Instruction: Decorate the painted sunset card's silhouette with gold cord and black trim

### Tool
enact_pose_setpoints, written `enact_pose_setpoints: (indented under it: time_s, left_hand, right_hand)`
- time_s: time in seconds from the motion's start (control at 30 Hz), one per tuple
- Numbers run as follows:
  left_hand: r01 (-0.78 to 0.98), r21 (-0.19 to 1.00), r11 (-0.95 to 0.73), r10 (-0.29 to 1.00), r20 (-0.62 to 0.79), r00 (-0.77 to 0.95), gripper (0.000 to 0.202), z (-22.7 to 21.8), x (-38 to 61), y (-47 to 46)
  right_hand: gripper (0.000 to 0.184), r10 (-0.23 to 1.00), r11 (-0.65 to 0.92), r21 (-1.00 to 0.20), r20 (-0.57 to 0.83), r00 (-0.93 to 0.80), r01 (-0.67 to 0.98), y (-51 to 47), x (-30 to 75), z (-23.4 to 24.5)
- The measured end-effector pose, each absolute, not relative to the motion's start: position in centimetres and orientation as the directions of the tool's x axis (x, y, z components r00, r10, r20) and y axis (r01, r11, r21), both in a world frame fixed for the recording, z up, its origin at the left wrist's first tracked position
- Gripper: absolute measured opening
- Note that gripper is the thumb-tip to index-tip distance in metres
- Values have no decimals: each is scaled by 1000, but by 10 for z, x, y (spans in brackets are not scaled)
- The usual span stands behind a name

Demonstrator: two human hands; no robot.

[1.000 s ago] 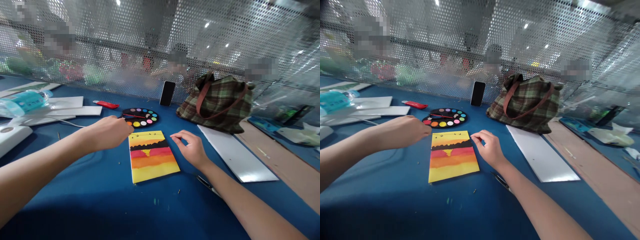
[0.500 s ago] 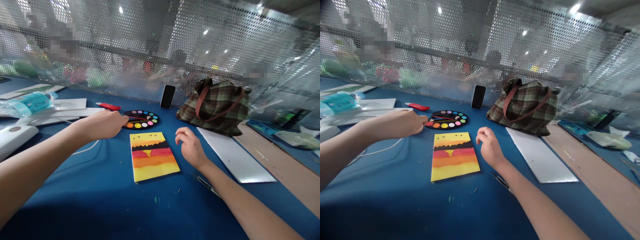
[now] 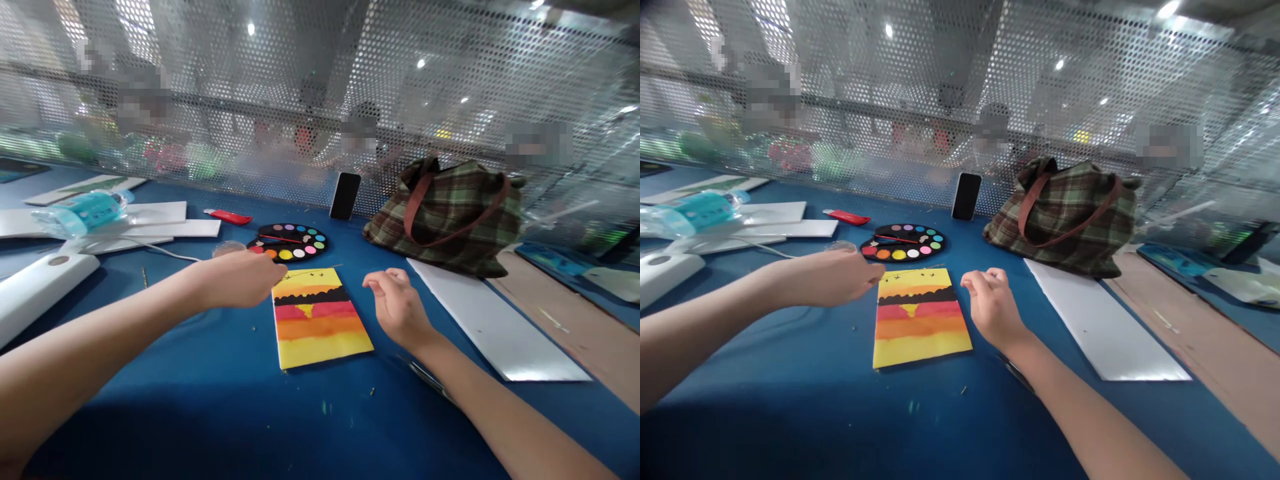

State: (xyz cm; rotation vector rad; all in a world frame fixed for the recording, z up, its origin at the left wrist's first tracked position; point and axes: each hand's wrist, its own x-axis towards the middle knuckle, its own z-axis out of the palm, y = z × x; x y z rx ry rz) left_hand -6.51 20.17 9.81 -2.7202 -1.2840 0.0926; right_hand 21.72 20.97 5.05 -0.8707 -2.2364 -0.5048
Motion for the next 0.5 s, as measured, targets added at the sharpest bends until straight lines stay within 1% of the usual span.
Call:
enact_pose_setpoints:
  time_s: [0.07,0.1,0.17,0.23,0.33,0.5]
  left_hand:
    - [739,-187,-647,760,-91,643,20,99,-59,196]
    - [731,-201,-652,757,-122,642,22,101,-57,193]
    - [714,-219,-665,746,-154,648,20,105,-52,188]
    - [693,-222,-686,727,-166,666,17,109,-49,182]
    - [673,-209,-710,703,-155,694,22,113,-46,177]
    - [668,-170,-724,689,-136,712,23,114,-43,176]
  right_hand:
    - [18,400,713,140,722,-564,686,208,214,50]
    - [18,377,707,182,721,-582,683,207,213,50]
    - [21,340,664,310,685,-644,680,205,210,49]
    - [17,312,661,382,643,-699,646,204,208,48]
    - [13,274,726,357,634,-723,588,205,209,46]
    - [9,244,754,333,658,-712,566,207,209,45]
